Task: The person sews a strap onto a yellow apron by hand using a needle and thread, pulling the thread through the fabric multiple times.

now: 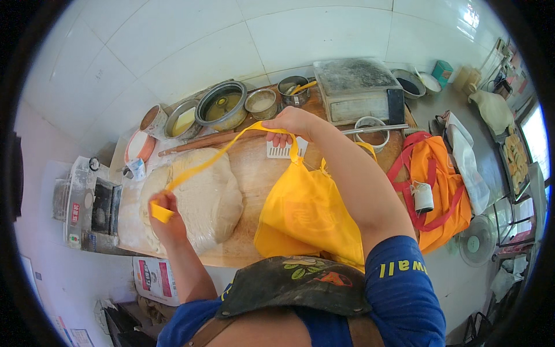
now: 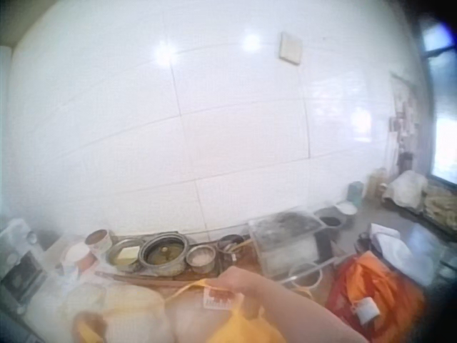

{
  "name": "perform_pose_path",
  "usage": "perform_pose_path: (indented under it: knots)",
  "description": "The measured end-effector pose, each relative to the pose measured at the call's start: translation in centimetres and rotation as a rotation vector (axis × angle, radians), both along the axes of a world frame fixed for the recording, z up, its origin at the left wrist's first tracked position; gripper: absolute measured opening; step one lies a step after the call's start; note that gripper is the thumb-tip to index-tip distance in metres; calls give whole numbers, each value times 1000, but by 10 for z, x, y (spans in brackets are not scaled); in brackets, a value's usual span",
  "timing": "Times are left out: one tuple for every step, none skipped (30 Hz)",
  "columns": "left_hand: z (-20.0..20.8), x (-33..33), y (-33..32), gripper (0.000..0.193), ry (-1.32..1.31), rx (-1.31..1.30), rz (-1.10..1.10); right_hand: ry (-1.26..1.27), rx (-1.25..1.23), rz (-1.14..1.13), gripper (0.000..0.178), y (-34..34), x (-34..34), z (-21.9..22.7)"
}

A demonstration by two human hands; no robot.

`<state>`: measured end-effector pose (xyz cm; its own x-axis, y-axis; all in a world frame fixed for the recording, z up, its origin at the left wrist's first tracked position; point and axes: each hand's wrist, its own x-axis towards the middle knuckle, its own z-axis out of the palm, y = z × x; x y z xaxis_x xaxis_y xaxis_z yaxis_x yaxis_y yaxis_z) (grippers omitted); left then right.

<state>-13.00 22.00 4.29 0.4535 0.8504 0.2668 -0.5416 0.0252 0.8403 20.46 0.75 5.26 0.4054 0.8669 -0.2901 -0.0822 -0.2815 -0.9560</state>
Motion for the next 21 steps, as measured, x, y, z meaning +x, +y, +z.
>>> perform_pose_path:
  knots:
    - [3,-5,-21,14,177,58,48,-92,23,-59,37,3,3,-7]
    - [4,-5,-39,11,355,116,95,-183,48,-118,36,7,9,-19]
    - [0,-4,-49,8,422,440,188,-273,69,-169,34,12,10,-28]
    - [-8,-3,-57,6,489,758,277,-504,93,-323,32,13,7,-33]
    - [-17,-1,-67,5,551,1079,361,-734,118,-478,29,13,5,-38]
    - [-37,1,-79,5,650,858,241,-959,151,-617,26,16,1,-42]
    - [-57,2,-93,5,736,620,127,-875,202,-652,24,14,-8,-42]
    - [-64,5,-111,7,714,369,-8,-780,244,-683,21,5,-23,-38]
    - [-68,10,-125,9,669,119,-140,-691,282,-720,19,-7,-35,-36]
    - [-76,12,-135,10,587,-19,-175,-536,147,-606,20,-24,-44,-40]
    - [-84,13,-142,11,502,-155,-212,-382,8,-496,21,-42,-60,-44]
    - [-91,15,-149,12,410,-286,-246,-284,-53,-315,23,-54,-83,-46]
    - [-95,15,-155,12,399,-222,-229,-184,-117,-140,24,-69,-107,-48]
    - [-99,15,-162,13,388,-157,-212,-71,-107,-109,25,-77,-132,-56]
    - [-102,15,-166,14,374,-90,-196,40,-96,-80,26,-81,-152,-61]
    - [-108,14,-166,14,427,47,-177,148,-84,-111,26,-81,-164,-61]
    - [-116,13,-166,14,480,183,-158,257,-73,-142,26,-81,-173,-60]
    - [-112,13,-163,14,536,326,-144,368,-57,-180,26,-80,-182,-60]
    - [-107,13,-160,14,598,530,-101,176,27,-234,26,-78,-190,-64]
    - [-101,12,-155,15,659,735,-57,-16,111,-286,26,-77,-197,-70]
    - [-91,13,-151,16,715,944,-11,-210,199,-335,26,-72,-202,-67]
